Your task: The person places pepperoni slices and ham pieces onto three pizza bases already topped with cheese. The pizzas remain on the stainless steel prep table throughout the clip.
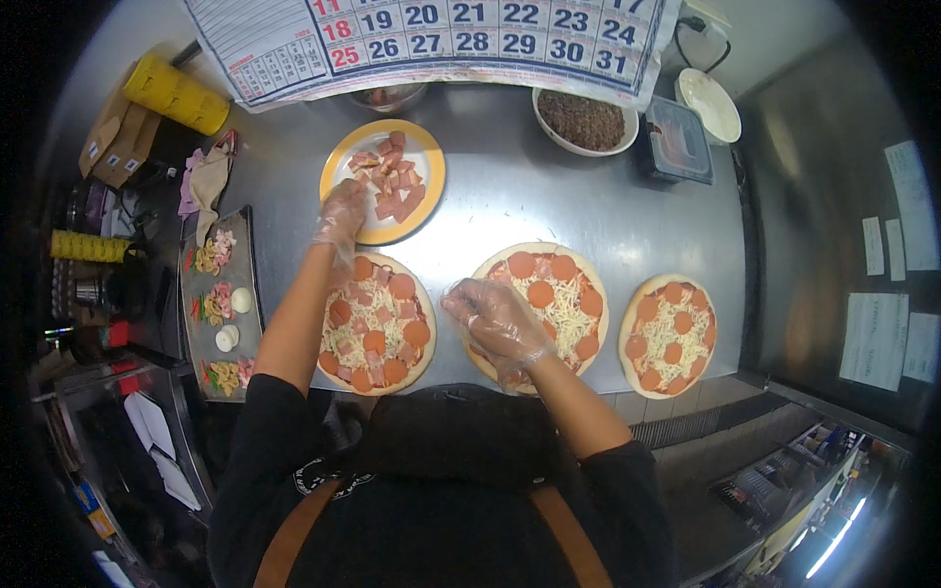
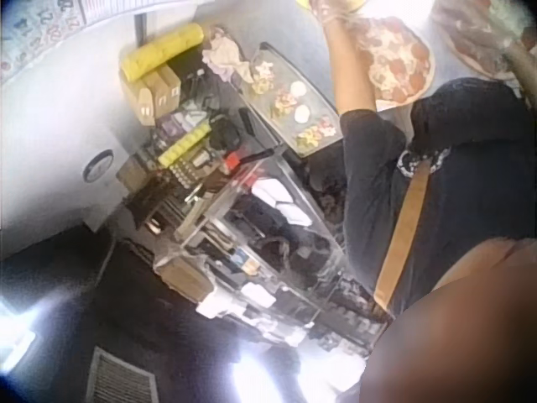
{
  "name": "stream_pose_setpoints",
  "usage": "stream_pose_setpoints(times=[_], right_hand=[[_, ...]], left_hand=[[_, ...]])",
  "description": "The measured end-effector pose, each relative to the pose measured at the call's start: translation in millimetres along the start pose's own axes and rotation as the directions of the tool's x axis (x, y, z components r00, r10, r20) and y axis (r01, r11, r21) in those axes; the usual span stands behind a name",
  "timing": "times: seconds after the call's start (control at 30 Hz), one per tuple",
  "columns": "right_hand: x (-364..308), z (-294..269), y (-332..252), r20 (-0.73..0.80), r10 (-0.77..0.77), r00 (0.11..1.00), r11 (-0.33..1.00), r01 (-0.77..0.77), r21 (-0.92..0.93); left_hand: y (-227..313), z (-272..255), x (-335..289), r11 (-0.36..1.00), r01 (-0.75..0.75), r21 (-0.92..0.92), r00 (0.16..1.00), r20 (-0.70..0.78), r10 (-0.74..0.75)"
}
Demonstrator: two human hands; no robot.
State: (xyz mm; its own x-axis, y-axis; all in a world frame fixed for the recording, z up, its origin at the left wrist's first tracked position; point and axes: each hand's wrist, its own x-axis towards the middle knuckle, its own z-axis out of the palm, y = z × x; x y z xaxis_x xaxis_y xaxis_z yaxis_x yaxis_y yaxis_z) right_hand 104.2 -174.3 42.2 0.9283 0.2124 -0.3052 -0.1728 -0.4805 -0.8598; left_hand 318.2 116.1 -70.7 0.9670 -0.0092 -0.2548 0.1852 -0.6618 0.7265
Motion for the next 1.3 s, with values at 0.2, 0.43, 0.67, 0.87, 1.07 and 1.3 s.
stream_pose_setpoints(times=[0.2,0.43,0.67,0.87,1.07,1.3], right_hand=[[18,7,11,0.016,-0.009,1.0,0.998,0.008,0.065],[70,22,-5,-0.143,-0.039,0.989,0.991,0.056,0.121],[121,51,4,-0.221,-0.457,0.862,0.867,0.377,-0.325],[169,70,-10,0.032,-0.517,0.855,0.702,0.445,-0.557],[176,68,-29,0.103,-0.454,0.885,0.692,0.423,-0.585],[178,62,-7,-0.097,-0.582,0.807,0.764,0.502,-0.406]], left_hand=[[-8,-24,-25,0.495,0.254,-0.831,0.967,0.226,-0.115],[11,-7,-63,-0.035,0.126,-0.991,0.992,0.125,0.035],[-20,-63,-85,0.3,0.089,-0.95,0.99,0.051,-0.133],[-23,-71,-86,0.986,0.161,-0.049,0.987,-0.023,-0.162],[24,-63,-78,0.889,0.305,0.34,0.932,0.085,-0.352],[40,-46,-69,0.828,0.271,0.492,0.905,0.162,-0.393]])
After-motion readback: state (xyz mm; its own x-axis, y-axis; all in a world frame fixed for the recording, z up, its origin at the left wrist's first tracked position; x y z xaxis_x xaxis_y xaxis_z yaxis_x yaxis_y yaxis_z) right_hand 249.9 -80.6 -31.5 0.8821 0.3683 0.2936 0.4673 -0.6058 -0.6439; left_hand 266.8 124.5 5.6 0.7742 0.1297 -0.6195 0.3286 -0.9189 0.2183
